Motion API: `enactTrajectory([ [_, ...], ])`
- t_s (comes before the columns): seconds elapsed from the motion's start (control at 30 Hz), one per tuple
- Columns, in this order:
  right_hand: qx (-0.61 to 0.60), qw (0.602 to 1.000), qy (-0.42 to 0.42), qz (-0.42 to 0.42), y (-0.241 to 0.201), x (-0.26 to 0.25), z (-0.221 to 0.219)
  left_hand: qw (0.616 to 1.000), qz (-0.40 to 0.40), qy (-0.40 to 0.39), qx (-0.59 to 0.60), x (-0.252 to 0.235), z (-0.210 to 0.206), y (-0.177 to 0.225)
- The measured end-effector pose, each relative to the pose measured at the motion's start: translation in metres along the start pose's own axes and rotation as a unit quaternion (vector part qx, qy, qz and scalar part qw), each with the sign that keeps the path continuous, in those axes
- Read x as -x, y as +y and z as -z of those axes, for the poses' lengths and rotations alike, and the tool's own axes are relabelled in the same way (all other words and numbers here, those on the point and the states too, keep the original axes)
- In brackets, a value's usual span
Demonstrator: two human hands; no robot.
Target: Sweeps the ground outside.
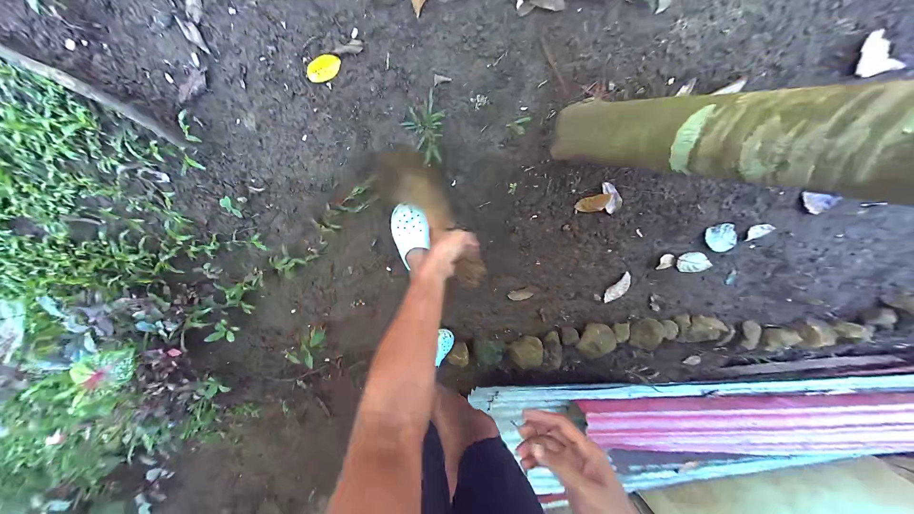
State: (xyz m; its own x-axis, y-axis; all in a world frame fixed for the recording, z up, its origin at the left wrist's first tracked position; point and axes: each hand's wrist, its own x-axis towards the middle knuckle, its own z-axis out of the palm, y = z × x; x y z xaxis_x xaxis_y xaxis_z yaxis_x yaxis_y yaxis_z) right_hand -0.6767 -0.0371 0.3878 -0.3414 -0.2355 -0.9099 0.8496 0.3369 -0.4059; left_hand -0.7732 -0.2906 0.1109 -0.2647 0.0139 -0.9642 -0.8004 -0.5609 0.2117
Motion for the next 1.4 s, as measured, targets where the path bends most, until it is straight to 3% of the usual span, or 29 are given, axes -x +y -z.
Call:
enactTrajectory([
  [0.07, 0.003, 1.000, 0.006, -0.011, -0.038, -0.012, -0.007, 0.978, -0.030, -0.196, -0.067, 0.052, -0.013, 0.033],
  [0.13, 0.000, 1.000, -0.008, -0.020, -0.075, -0.029, -0.013, 0.963, -0.064, -0.251, -0.069, 0.116, 0.024, 0.069],
  [0.2, 0.009, 0.999, -0.022, -0.048, -0.104, -0.033, -0.021, 0.985, -0.063, -0.163, -0.003, 0.171, 0.108, 0.074],
  [0.27, 0.031, 0.995, -0.036, -0.083, -0.123, -0.045, -0.031, 0.997, -0.029, 0.013, 0.068, 0.186, 0.218, 0.073],
  [0.33, 0.063, 0.991, -0.047, -0.113, -0.132, -0.058, -0.041, 0.979, 0.000, 0.188, 0.082, 0.166, 0.319, 0.073],
  [0.4, 0.097, 0.986, -0.052, -0.124, -0.139, -0.065, -0.052, 0.946, 0.010, 0.304, 0.111, 0.116, 0.365, 0.092],
  [0.47, 0.121, 0.983, -0.048, -0.126, -0.148, -0.068, -0.061, 0.927, 0.001, 0.340, 0.157, 0.049, 0.334, 0.139],
  [0.53, 0.141, 0.984, -0.024, -0.108, -0.165, -0.067, -0.069, 0.945, -0.022, 0.287, 0.153, -0.011, 0.241, 0.187],
  [0.63, 0.200, 0.979, 0.009, -0.033, -0.197, -0.062, -0.074, 0.995, -0.044, 0.090, 0.017, -0.039, 0.094, 0.218],
  [0.7, 0.283, 0.959, 0.021, 0.013, -0.220, -0.059, -0.071, 0.992, -0.057, -0.079, -0.076, 0.004, 0.065, 0.219],
  [0.77, 0.358, 0.932, 0.031, 0.042, -0.240, -0.062, -0.066, 0.975, -0.071, -0.179, -0.111, 0.070, 0.097, 0.230],
  [0.8, 0.383, 0.922, 0.034, 0.049, -0.246, -0.062, -0.064, 0.978, -0.080, -0.170, -0.095, 0.101, 0.126, 0.232],
  [0.83, 0.396, 0.916, 0.037, 0.043, -0.251, -0.061, -0.066, 0.986, -0.079, -0.121, -0.078, 0.126, 0.162, 0.232],
  [0.9, 0.394, 0.918, 0.040, -0.027, -0.284, -0.071, -0.095, 0.995, -0.073, 0.055, -0.050, 0.138, 0.244, 0.233],
  [0.97, 0.377, 0.903, 0.042, -0.201, -0.357, -0.100, -0.157, 0.972, -0.082, 0.222, 0.003, 0.095, 0.316, 0.241],
  [1.0, 0.376, 0.895, 0.034, -0.237, -0.374, -0.113, -0.172, 0.957, -0.078, 0.277, 0.038, 0.066, 0.338, 0.247],
  [1.03, 0.377, 0.905, 0.022, -0.195, -0.363, -0.119, -0.167, 0.948, -0.067, 0.304, 0.068, 0.038, 0.348, 0.259],
  [1.07, 0.385, 0.917, 0.015, -0.102, -0.331, -0.121, -0.146, 0.949, -0.049, 0.301, 0.080, 0.017, 0.341, 0.273],
  [1.13, 0.383, 0.924, 0.007, 0.008, -0.290, -0.135, -0.115, 0.981, -0.028, 0.187, 0.042, 0.006, 0.305, 0.301],
  [1.2, 0.375, 0.927, 0.003, 0.005, -0.295, -0.137, -0.113, 0.999, -0.021, 0.000, -0.048, 0.043, 0.272, 0.315],
  [1.27, 0.375, 0.927, -0.008, -0.009, -0.314, -0.137, -0.115, 0.985, -0.027, -0.133, -0.105, 0.098, 0.259, 0.328],
  [1.33, 0.371, 0.928, -0.014, -0.018, -0.330, -0.136, -0.116, 0.988, -0.043, -0.105, -0.101, 0.135, 0.288, 0.344],
  [1.4, 0.373, 0.927, -0.023, -0.034, -0.352, -0.144, -0.121, 0.995, -0.058, 0.043, -0.075, 0.134, 0.344, 0.357],
])
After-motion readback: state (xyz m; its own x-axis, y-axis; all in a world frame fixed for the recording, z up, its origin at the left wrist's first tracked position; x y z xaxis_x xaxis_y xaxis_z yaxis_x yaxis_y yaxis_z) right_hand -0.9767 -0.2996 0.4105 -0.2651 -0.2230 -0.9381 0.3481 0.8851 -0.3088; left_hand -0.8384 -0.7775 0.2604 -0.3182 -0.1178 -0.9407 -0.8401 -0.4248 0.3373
